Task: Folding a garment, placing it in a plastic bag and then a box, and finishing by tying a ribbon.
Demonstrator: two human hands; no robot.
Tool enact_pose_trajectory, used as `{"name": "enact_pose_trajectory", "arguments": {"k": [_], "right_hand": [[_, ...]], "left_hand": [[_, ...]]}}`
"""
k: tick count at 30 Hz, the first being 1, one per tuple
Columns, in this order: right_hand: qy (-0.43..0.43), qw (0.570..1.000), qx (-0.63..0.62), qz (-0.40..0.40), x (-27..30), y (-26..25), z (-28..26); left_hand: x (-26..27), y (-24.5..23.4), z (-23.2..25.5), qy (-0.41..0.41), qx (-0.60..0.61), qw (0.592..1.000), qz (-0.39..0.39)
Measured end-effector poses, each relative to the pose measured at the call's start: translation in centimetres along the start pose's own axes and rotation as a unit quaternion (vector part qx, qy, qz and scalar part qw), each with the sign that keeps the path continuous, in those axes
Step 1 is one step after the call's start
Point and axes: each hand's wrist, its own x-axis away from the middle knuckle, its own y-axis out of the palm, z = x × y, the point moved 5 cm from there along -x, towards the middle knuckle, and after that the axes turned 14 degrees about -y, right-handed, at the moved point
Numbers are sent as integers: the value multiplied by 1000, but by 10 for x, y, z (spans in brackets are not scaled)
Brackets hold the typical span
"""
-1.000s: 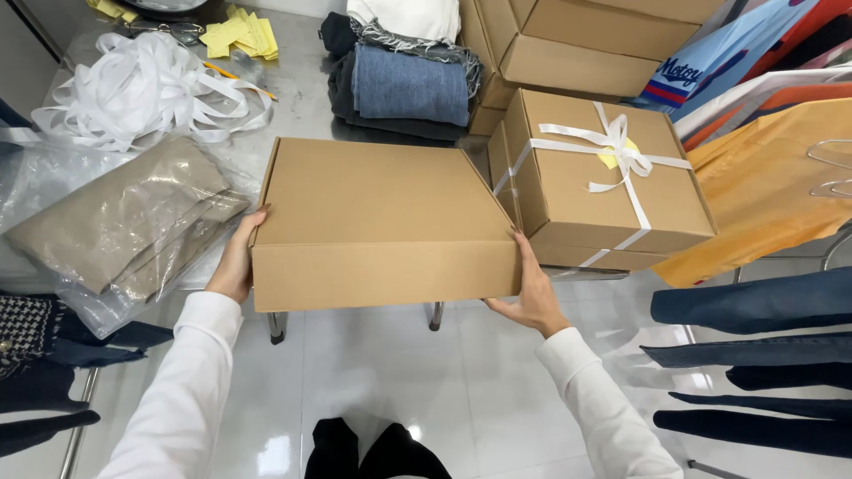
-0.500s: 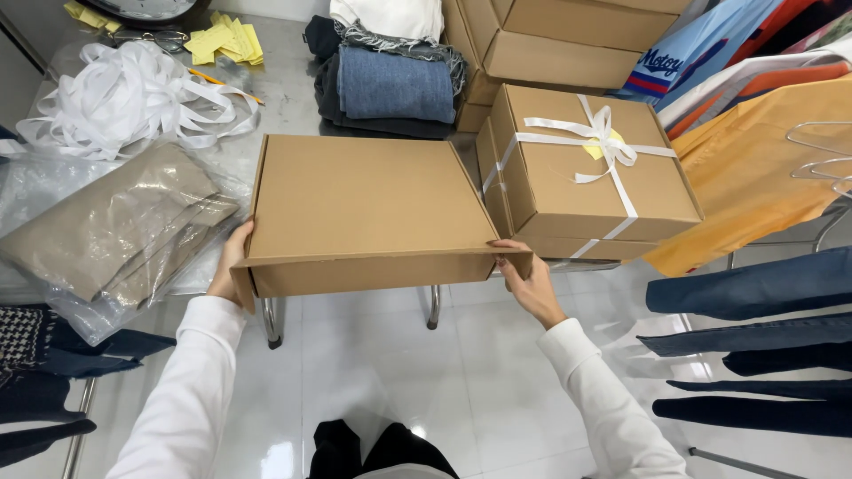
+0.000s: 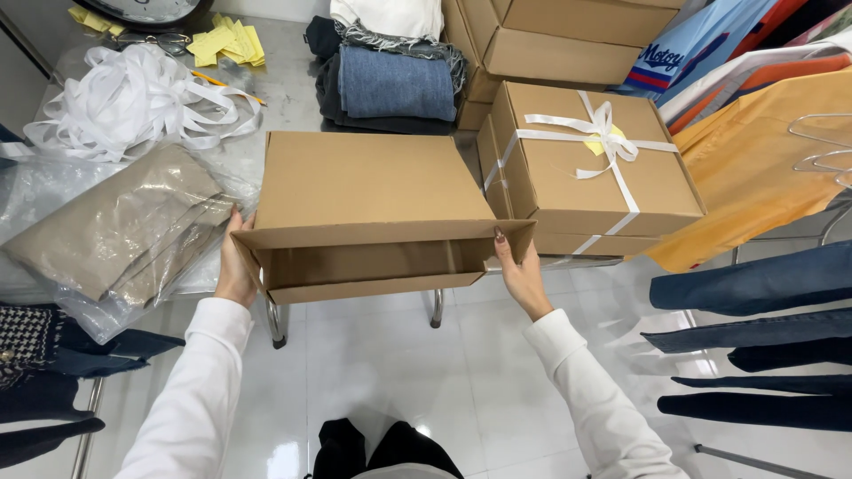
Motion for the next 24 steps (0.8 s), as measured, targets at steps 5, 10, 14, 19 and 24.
{"name": "enact_pose_trajectory", "arguments": {"k": [5,10,14,19,24], "right_hand": [[6,987,-160,31,-11,10,-68],[-9,961,-271,50,-46,14,-46],[-8,956,-269,116,-74,13,-55],[-23,936,-284,205,-132,16,-9],[-93,933,-274,214,-184,31,-42]], "left_hand": [[-81,-51,-14,59,-7,998,-1],[-6,7,48,126,-6,991,-39],[-49,-9,51,180,-65,978,-88],[-69,16,75,303,-67,943,-117],[-95,48,105,358,-69,916,-167]]}}
